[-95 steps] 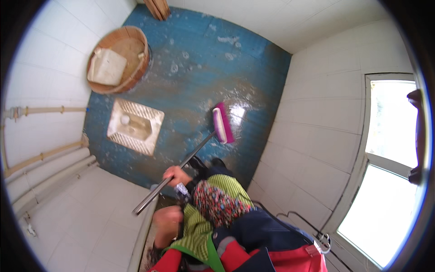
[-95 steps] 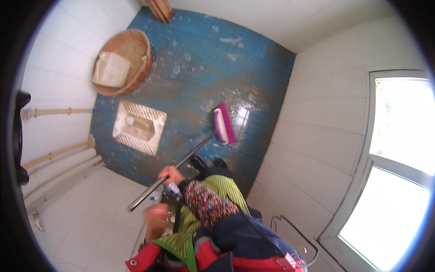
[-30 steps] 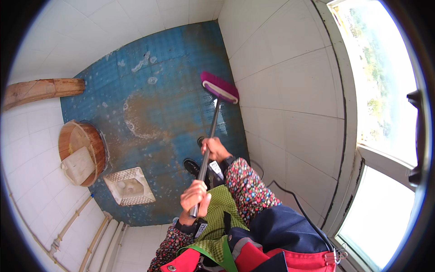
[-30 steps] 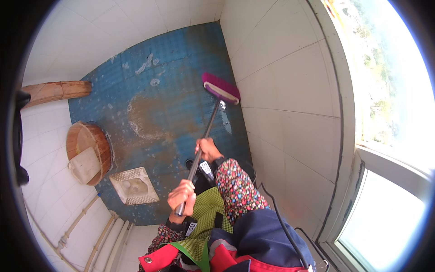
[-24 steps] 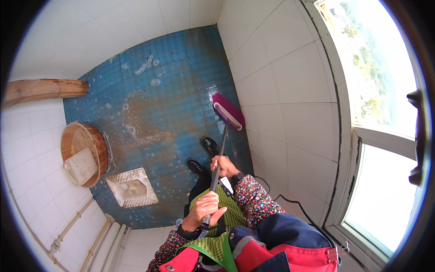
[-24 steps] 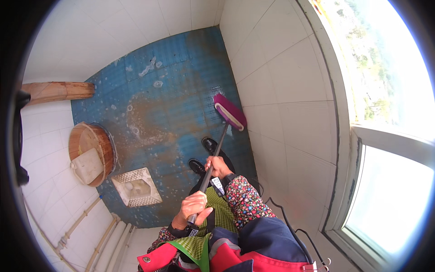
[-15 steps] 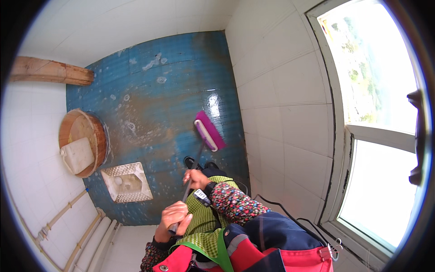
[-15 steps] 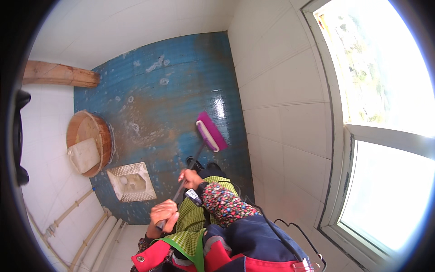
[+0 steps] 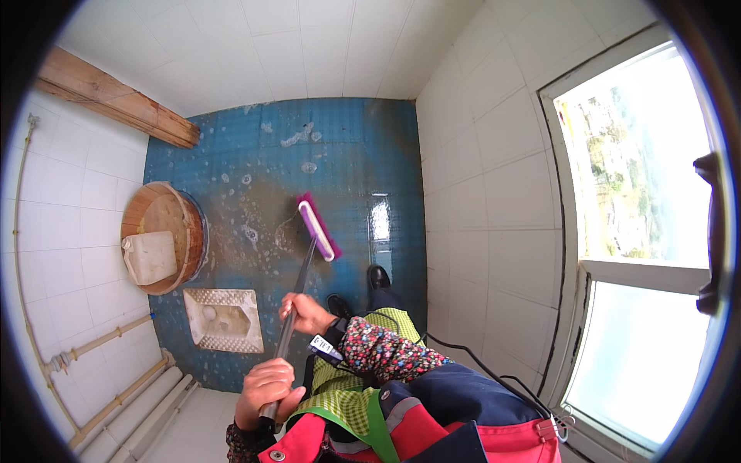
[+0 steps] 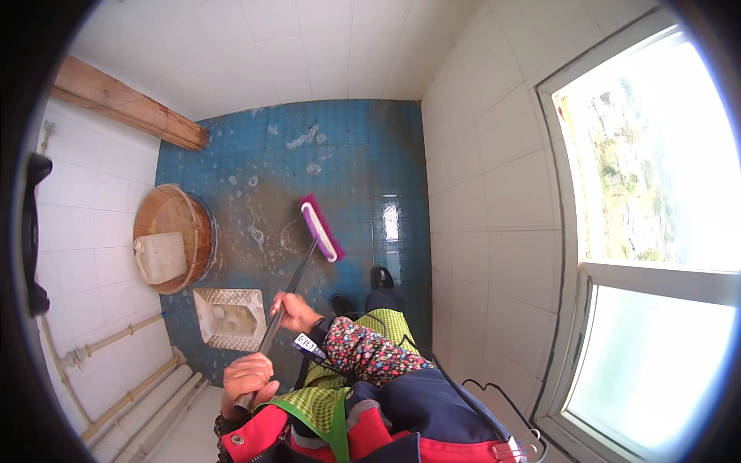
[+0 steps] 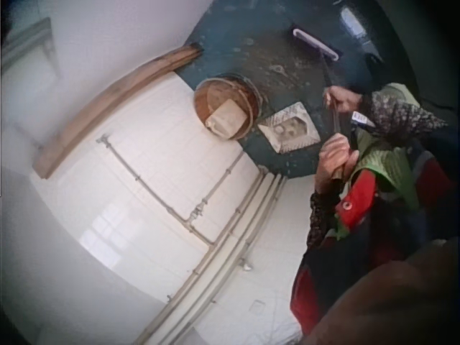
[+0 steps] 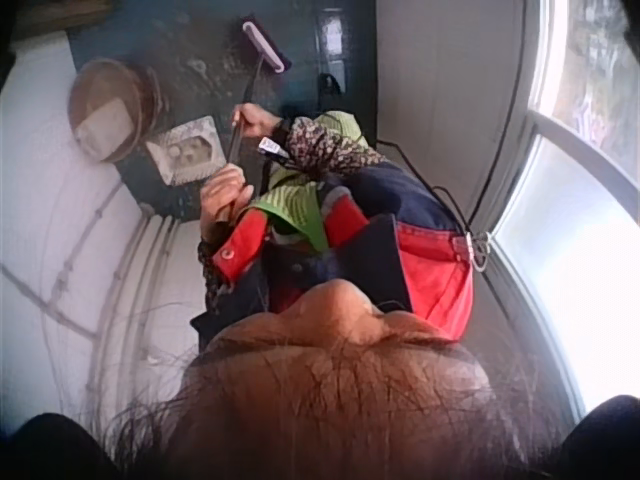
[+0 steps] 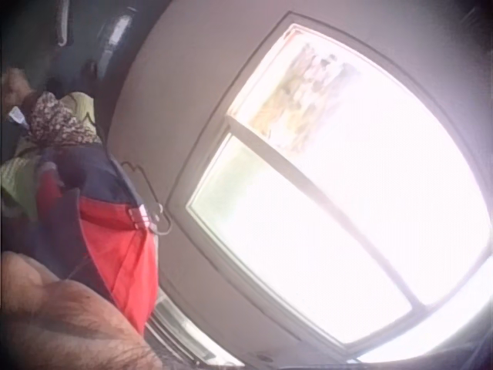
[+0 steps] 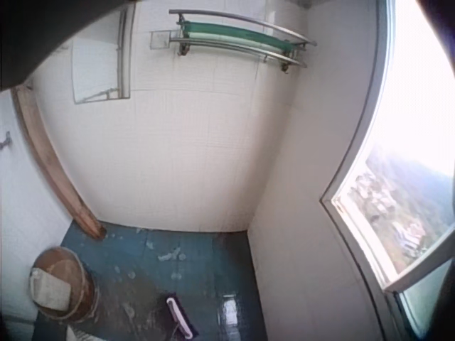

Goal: The person wipes exposed wall pipes with a cloth, then rinses the cloth in a red bucket and wrings it out. They scrape debris from the blue floor with a red-handled scraper, pour water from the bucket onto the floor, and sweep the area with a broom.

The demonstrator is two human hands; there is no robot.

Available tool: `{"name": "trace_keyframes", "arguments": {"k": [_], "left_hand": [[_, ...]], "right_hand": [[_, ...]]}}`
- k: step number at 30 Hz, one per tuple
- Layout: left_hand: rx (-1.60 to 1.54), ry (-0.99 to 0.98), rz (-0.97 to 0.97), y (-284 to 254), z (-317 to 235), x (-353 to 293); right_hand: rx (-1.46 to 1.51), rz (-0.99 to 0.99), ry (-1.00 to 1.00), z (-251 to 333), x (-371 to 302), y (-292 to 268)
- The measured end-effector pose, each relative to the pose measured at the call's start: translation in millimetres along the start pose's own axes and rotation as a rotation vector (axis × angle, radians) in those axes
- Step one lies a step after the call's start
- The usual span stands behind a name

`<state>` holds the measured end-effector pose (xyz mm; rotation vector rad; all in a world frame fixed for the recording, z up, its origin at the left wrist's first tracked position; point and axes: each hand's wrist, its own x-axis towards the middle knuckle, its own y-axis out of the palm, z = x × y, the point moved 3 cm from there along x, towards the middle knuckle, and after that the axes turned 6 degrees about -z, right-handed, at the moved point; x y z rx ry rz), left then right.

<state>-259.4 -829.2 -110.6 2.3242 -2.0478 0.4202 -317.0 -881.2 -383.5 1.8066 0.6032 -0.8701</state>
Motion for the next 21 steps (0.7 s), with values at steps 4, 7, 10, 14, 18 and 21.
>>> {"name": "trace_keyframes", "arguments": {"k": [4,7,10,14,18,21], "left_hand": [[0.012,0.148,-0.017,19,25,49],[-0.016,0.210,-0.088,43,58,102],[-0.102,0.237,-0.138,67,95,167],[-0.182,0.210,-0.361,97,145,266],[-0.191,0.178,-0.515,140,203,371],[-0.127,0.144,-0.502,171,250,440]], "right_hand": [[-0.047,0.092,-0.147,93,-12,23],[-0.183,-0.004,-0.311,187,-19,34],[-0.219,-0.113,-0.343,278,-20,45],[-0.438,-0.243,-0.551,400,-11,64],[-0.698,-0.429,-0.472,540,11,86],[-0.692,-0.413,-0.498,630,31,99]]}}
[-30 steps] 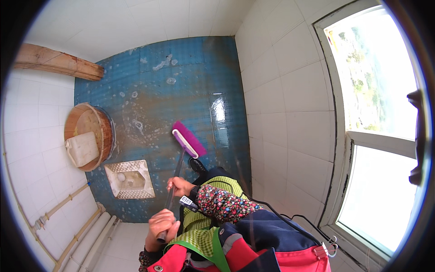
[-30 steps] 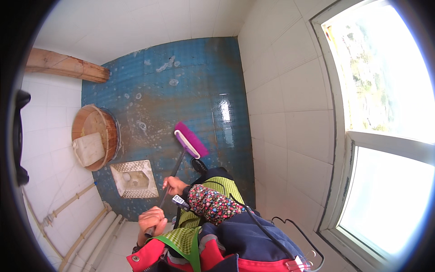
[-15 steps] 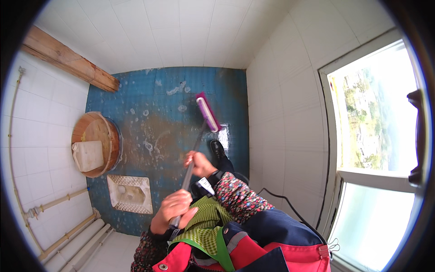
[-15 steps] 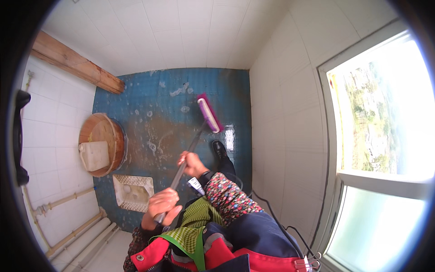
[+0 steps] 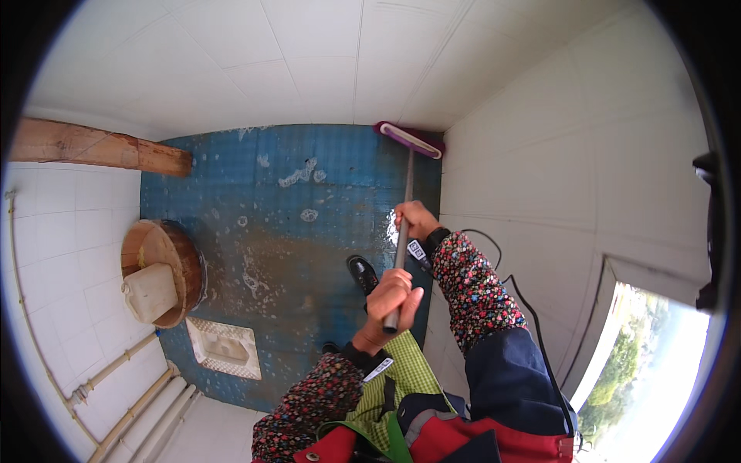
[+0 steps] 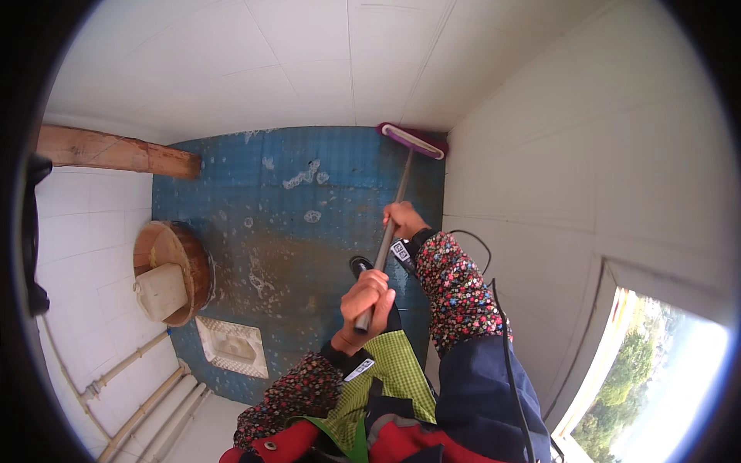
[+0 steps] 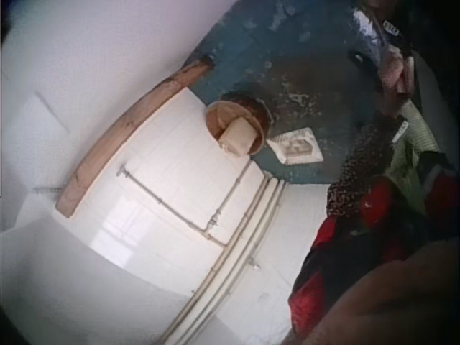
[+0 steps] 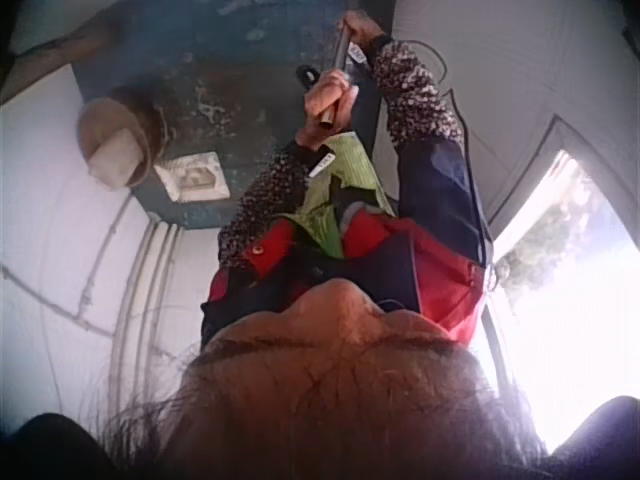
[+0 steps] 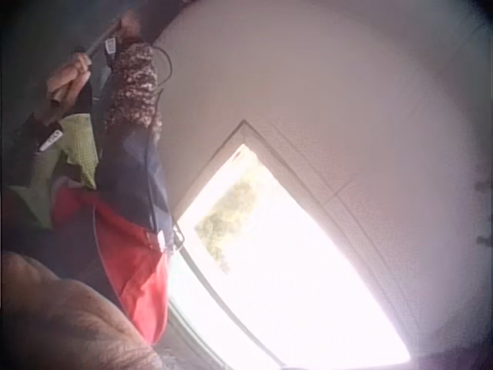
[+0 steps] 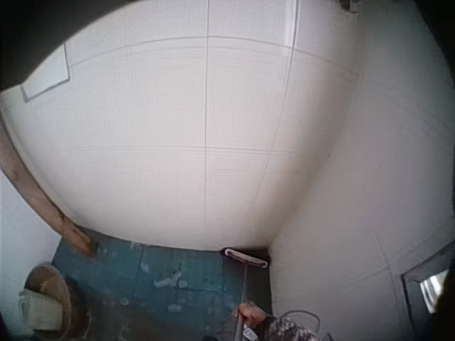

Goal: The person wipes exposed wall pipes with a cloth, then rinses the cloth in a red bucket and wrings it out. They scrape debris from the blue floor with a red-handled scraper, pour water from the bucket onto the floor, and sweep the area with a broom.

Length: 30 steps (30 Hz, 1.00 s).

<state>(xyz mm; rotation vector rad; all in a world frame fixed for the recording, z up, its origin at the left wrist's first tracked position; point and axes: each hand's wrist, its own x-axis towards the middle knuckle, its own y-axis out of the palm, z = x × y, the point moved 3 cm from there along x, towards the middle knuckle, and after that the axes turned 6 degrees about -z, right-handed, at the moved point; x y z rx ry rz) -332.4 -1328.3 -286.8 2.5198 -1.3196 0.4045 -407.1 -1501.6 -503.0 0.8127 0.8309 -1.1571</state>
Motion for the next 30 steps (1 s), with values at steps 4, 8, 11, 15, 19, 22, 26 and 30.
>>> {"name": "trace_keyframes", "arguments": {"k": [4,8,11,15,19,22,26,30], "left_hand": [[0.047,-0.104,-0.018,-9,6,7],[0.346,-0.459,-0.334,-84,-60,-20],[0.492,-0.516,-0.305,-107,-120,-19],[0.343,-0.287,-0.178,-110,-158,7],[0.173,-0.120,-0.099,-92,-159,6],[0.305,-0.229,0.028,-71,-119,13],[0.214,-0.364,-0.106,-35,-17,43],[0.037,-0.393,-0.427,-84,23,41]], "right_hand": [[-0.260,0.196,-0.602,-19,22,13],[0.165,0.183,0.225,-161,-4,71],[0.071,0.279,0.530,-219,-50,117],[0.222,0.332,0.523,-200,-109,149],[0.289,0.165,0.349,-136,-119,126],[0.196,0.037,0.067,-75,-86,83],[0.226,0.004,0.031,-18,-15,46],[-0.509,0.181,-0.650,-29,34,78]]}}
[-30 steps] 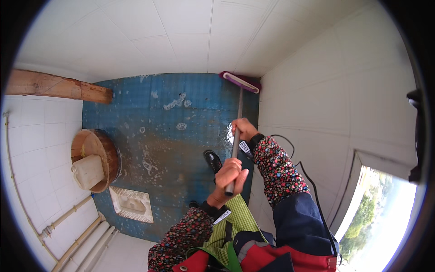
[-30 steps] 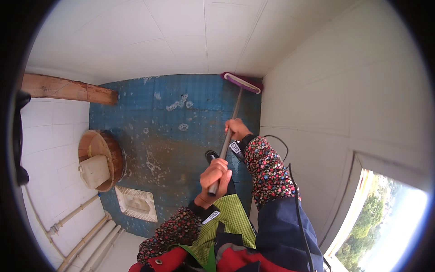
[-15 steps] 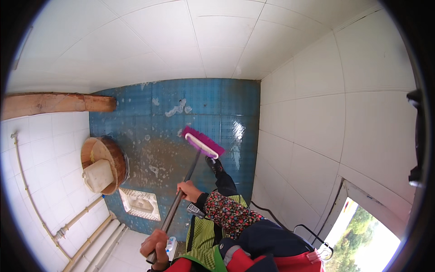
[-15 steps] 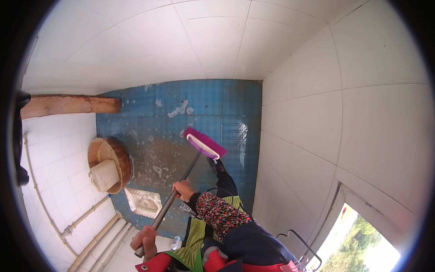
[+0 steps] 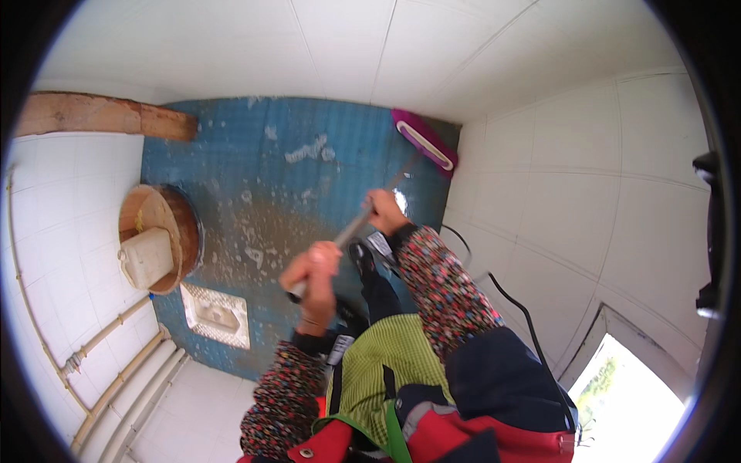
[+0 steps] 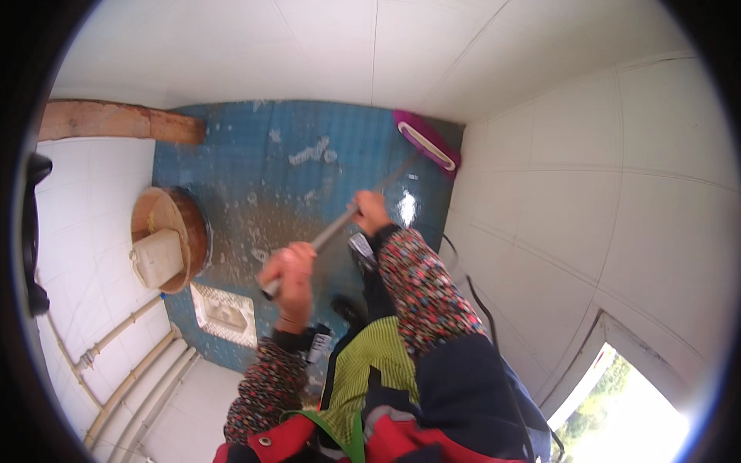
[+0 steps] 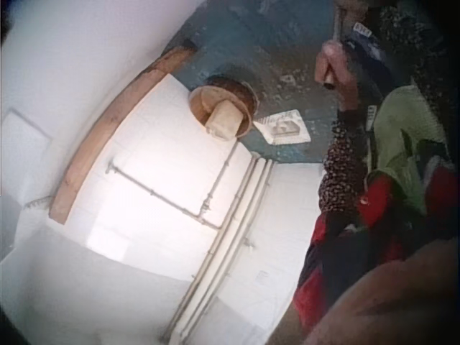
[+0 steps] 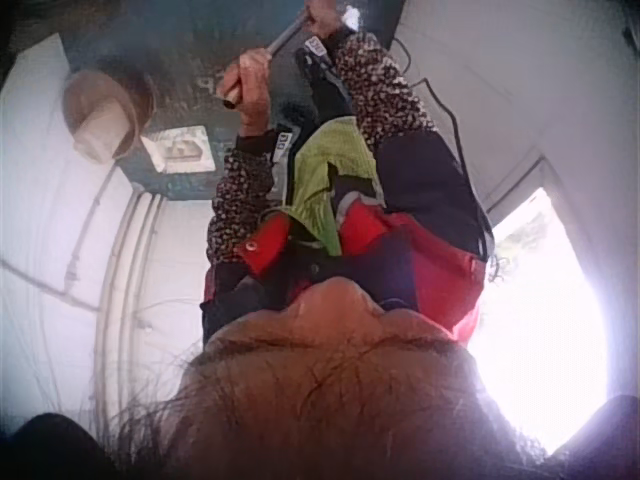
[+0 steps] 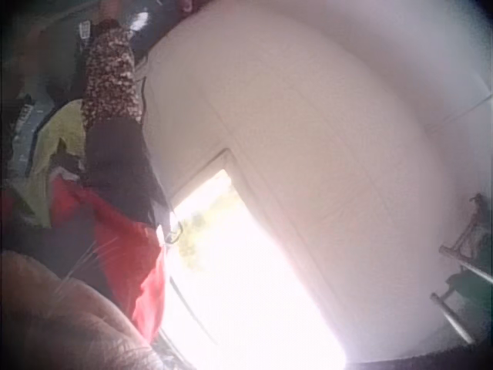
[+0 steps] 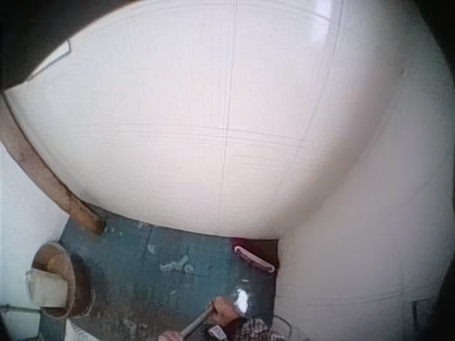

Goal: The person wipes exposed wall pipes with a cloth, then rinses the cloth in a red bucket and wrings it out. They scrape debris from the blue floor with a red-handled scraper, pour water from the bucket onto the floor, and sweep the area with a broom.

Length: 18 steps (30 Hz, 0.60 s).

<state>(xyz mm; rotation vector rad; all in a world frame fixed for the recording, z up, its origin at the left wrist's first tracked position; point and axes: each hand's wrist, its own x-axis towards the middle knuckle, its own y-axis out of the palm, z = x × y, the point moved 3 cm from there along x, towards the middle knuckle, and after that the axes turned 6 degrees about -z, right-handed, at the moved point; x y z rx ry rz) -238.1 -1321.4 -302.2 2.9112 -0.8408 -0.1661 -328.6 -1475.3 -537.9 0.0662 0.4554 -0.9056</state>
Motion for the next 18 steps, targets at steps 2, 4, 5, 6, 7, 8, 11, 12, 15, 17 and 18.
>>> {"name": "trace_keyframes", "arguments": {"k": [2,4,5,6,7,8,11,12,15,17,18], "left_hand": [[0.147,-0.073,-0.123,-40,1,-13],[0.194,0.026,-0.239,-75,-11,-48],[0.238,0.093,-0.303,-92,-18,-66],[0.220,0.062,-0.358,-107,-25,-83],[0.199,0.041,-0.415,-121,-32,-97],[0.229,0.065,-0.354,-134,-41,-105],[0.452,0.097,-0.121,-162,-71,-126],[0.542,0.090,-0.051,-168,-80,-135],[0.637,-0.236,0.095,-181,-104,-178],[0.471,-0.730,-0.094,-197,-116,-214],[0.376,-0.910,-0.121,-206,-114,-224]], "right_hand": [[0.316,0.061,0.275,-29,-12,49],[0.711,0.001,0.770,-51,-42,108],[0.695,0.046,0.861,-53,-59,136],[0.834,0.127,0.870,-48,-77,162],[0.937,0.110,0.975,-42,-95,183],[0.821,0.131,0.961,-35,-110,199],[0.570,0.097,0.812,-13,-145,224],[0.661,0.003,0.791,-11,-157,225],[0.661,-0.202,0.768,-22,-186,222],[0.607,-0.254,0.750,-38,-204,221],[0.599,-0.247,0.746,-46,-212,222]]}}
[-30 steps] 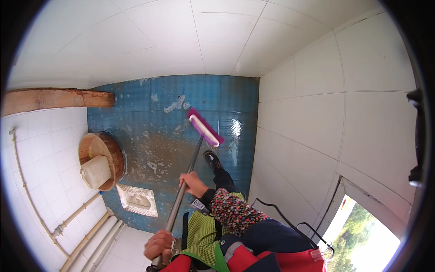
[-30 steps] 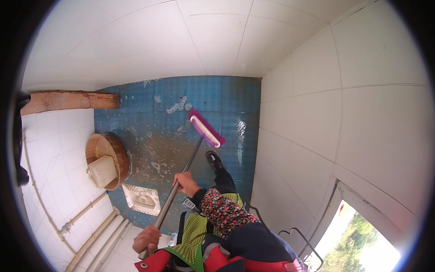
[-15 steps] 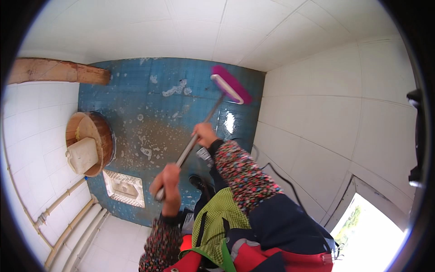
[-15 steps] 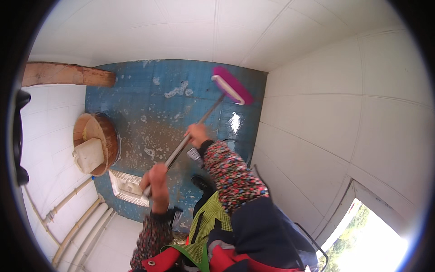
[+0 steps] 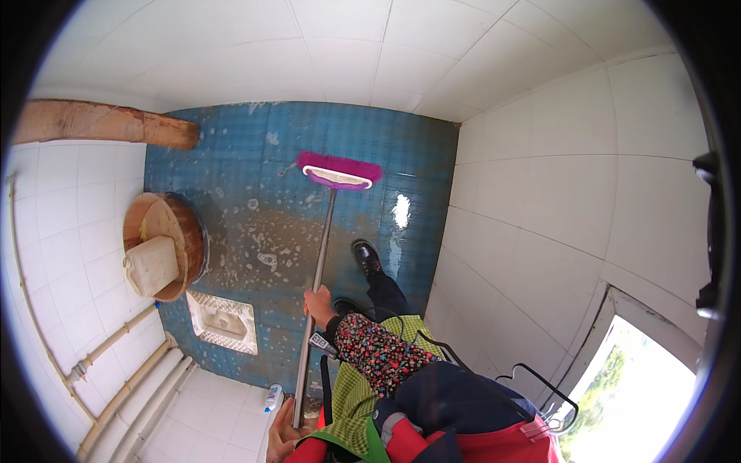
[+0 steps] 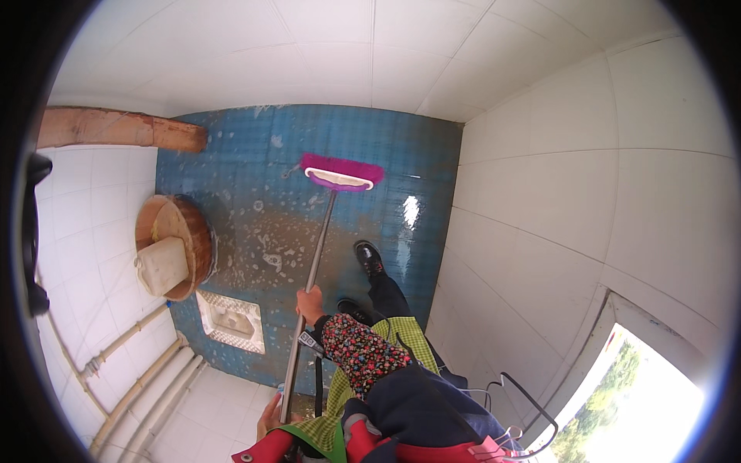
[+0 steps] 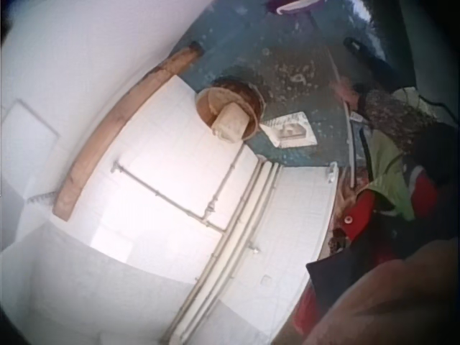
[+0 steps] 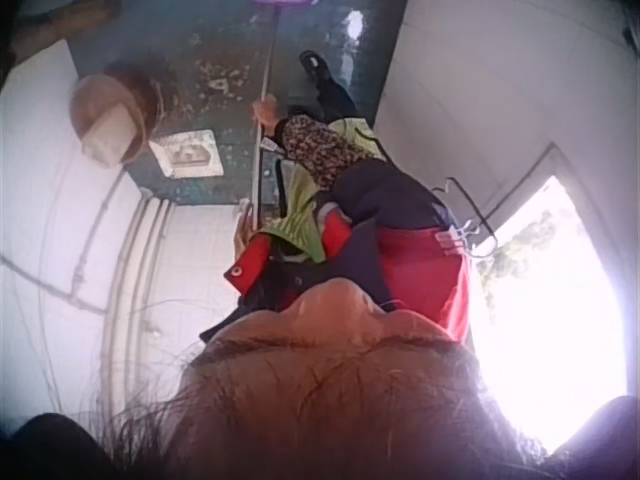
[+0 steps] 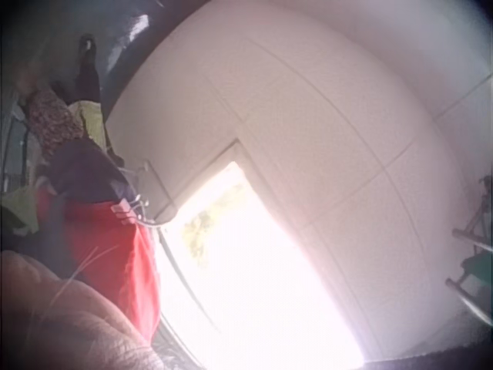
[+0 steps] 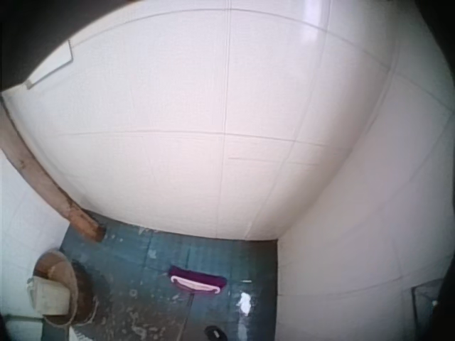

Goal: The person wipes exposed wall pipes with a cloth, then rinses the cloth in a red bucket and wrings it out. They scrape debris from the blue floor with a red-handled scraper, pour water from the bucket onto the floor, and sweep the area with a broom.

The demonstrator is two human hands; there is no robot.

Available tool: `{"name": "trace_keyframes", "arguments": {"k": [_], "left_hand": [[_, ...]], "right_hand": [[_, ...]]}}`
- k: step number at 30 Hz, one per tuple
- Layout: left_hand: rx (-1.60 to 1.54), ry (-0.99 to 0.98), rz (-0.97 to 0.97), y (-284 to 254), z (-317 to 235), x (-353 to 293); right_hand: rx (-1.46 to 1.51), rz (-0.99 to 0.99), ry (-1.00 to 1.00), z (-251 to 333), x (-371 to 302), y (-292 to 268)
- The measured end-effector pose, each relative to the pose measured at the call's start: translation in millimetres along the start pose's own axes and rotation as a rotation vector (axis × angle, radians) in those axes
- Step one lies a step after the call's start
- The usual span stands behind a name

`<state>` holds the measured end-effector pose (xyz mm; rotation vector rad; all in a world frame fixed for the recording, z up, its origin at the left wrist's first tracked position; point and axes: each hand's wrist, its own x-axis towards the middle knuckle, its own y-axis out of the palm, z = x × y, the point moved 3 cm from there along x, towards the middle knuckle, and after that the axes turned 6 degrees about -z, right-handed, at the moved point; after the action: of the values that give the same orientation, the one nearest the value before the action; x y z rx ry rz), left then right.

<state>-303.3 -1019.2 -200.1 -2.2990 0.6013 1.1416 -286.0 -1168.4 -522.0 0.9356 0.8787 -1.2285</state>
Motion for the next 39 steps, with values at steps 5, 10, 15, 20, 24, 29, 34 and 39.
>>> {"name": "trace_keyframes", "arguments": {"k": [5,10,15,20,24,29,34,39], "left_hand": [[0.074,-0.399,0.191,-25,58,18],[0.223,-0.347,0.210,4,101,41],[0.271,-0.181,0.197,63,92,95],[-0.166,-0.505,0.504,181,99,170],[-0.239,-0.672,0.695,214,146,171],[0.732,0.523,0.596,101,184,134],[0.964,-0.173,0.445,-35,185,69],[1.017,-0.368,0.307,-36,153,87]], "right_hand": [[-0.105,-0.037,0.057,-41,-13,-35],[-0.161,-0.202,0.005,-46,-2,-75],[-0.152,-0.192,-0.083,17,71,-93],[-0.365,-0.428,-0.335,138,156,-154],[-0.609,-0.529,-0.296,134,176,-207],[-0.422,-0.580,-0.191,2,101,-198],[-0.368,-0.457,0.131,-109,-17,-164],[-0.002,-0.320,0.011,-97,4,-149]]}}
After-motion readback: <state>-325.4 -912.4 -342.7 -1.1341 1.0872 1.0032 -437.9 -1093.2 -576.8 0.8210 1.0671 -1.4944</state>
